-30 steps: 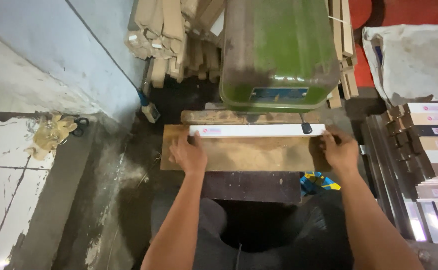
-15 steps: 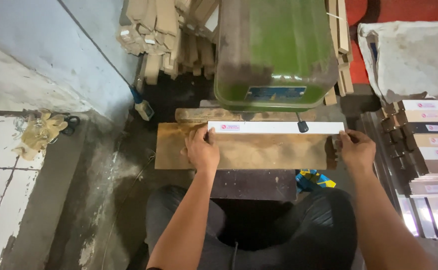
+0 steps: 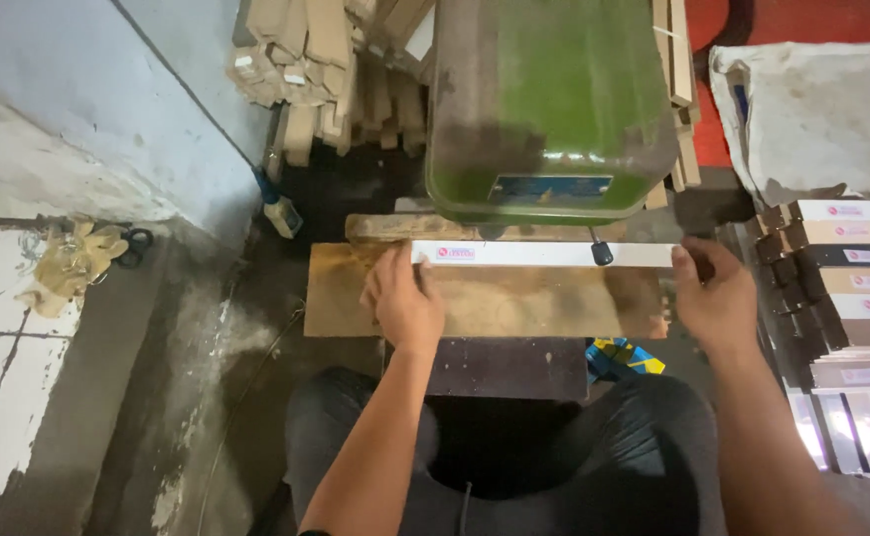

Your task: Operating a punch machine to process wooden strips and then stacking them in an organized pile.

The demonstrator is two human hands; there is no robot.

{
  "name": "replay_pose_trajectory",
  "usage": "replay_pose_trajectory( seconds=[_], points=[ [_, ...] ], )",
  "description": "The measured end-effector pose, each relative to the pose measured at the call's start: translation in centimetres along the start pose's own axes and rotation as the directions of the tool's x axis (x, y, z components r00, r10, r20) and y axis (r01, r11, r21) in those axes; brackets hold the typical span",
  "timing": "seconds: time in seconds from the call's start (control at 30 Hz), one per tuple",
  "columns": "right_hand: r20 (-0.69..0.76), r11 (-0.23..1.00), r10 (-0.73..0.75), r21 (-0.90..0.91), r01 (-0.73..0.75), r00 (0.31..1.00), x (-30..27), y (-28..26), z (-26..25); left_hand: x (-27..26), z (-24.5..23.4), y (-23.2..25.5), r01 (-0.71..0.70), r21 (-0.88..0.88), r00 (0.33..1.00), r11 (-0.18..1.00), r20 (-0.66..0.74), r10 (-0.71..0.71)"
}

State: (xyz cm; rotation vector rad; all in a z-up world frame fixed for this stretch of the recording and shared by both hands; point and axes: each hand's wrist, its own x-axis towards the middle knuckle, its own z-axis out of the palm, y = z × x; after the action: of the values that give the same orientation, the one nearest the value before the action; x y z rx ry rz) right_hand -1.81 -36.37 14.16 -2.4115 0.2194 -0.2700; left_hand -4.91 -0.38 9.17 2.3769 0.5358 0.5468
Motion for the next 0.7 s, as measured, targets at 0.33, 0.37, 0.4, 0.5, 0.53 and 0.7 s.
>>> replay_pose_trajectory(
  seconds=[0.33,0.37,0.4,0.5,0.53,0.7],
  points=[
    [0.532,0.999,0.001,-0.042,0.025,0.847,-1.5,-14.8,-2.1,-0.6,2.8,-1.4,-0.564,0.158,0.815,0.810,-0.053,0.577],
    [0.493,0.996,-0.061,-0.027,0.085,0.868,-0.8,-13.9,-0.8,-0.6,3.6,-1.9,-0.552,0.140,0.826,0.822,-0.039,0.562],
    [0.454,0.989,-0.124,-0.015,0.147,0.882,-0.1,-12.9,0.5,-0.6,4.4,-2.5,-0.538,0.122,0.838,0.834,-0.026,0.545],
    [0.429,0.998,0.010,-0.067,0.021,0.903,4.0,-11.6,5.9,-0.6,4.7,-2.8,-0.536,0.143,0.841,0.832,-0.001,0.542],
    [0.432,0.998,0.014,-0.066,0.017,0.902,4.5,-11.5,5.4,-0.6,4.8,-2.8,-0.536,0.144,0.841,0.832,0.004,0.541],
    [0.313,0.979,-0.188,0.131,0.154,0.931,5.9,-14.3,4.0,-0.5,4.8,-2.9,-0.524,0.122,0.851,0.843,0.030,0.524]
  ],
)
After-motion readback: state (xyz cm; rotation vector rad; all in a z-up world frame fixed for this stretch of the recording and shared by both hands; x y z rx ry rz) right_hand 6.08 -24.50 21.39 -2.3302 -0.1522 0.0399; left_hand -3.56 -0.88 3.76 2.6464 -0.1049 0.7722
